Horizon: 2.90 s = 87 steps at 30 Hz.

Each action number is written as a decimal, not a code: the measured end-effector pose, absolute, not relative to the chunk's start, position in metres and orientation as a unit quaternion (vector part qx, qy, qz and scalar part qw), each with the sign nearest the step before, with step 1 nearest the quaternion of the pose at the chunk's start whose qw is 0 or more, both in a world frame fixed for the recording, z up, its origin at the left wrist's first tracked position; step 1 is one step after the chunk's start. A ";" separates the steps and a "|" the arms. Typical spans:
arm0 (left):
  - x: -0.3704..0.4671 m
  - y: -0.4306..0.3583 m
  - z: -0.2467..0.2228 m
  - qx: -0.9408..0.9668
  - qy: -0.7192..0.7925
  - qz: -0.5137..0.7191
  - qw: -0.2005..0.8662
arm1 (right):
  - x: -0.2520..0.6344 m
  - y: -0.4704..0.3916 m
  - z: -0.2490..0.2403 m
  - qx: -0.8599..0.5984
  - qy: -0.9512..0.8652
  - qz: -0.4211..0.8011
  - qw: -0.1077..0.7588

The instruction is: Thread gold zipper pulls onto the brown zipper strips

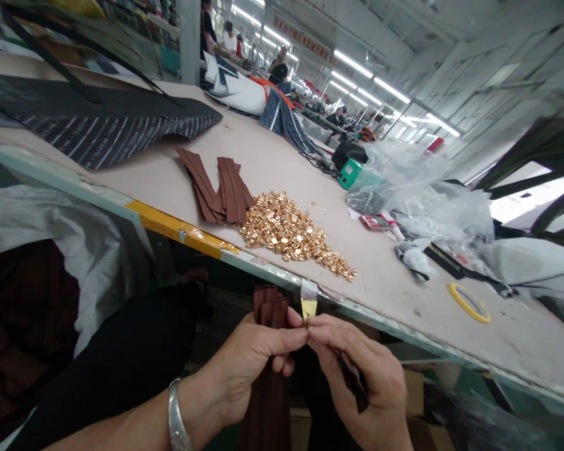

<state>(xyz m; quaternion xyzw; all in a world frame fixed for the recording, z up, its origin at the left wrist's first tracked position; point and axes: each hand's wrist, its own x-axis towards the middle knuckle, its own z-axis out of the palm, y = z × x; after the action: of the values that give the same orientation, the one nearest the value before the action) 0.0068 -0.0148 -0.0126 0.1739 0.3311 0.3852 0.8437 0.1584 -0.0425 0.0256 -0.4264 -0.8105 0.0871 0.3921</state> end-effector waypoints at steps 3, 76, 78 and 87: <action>0.008 -0.014 -0.011 0.162 0.341 0.388 0.841 | 0.156 -0.041 0.023 -0.433 -0.799 0.095 0.405; 0.002 -0.012 0.001 0.233 0.370 0.375 0.817 | 0.137 -0.045 0.003 -0.464 -0.216 0.672 0.535; 0.002 -0.012 0.001 0.238 0.368 0.373 0.818 | 0.137 -0.044 0.003 -0.469 -0.214 0.670 0.535; 0.003 -0.008 -0.001 0.250 0.360 0.385 0.812 | 0.135 -0.040 -0.002 -0.453 -0.220 0.681 0.531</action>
<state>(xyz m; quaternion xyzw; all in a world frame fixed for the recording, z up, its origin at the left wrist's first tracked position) 0.0032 -0.0077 -0.0005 0.2499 0.3595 0.3850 0.8124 0.1352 -0.0399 -0.0016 -0.4529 -0.2200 0.6812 0.5314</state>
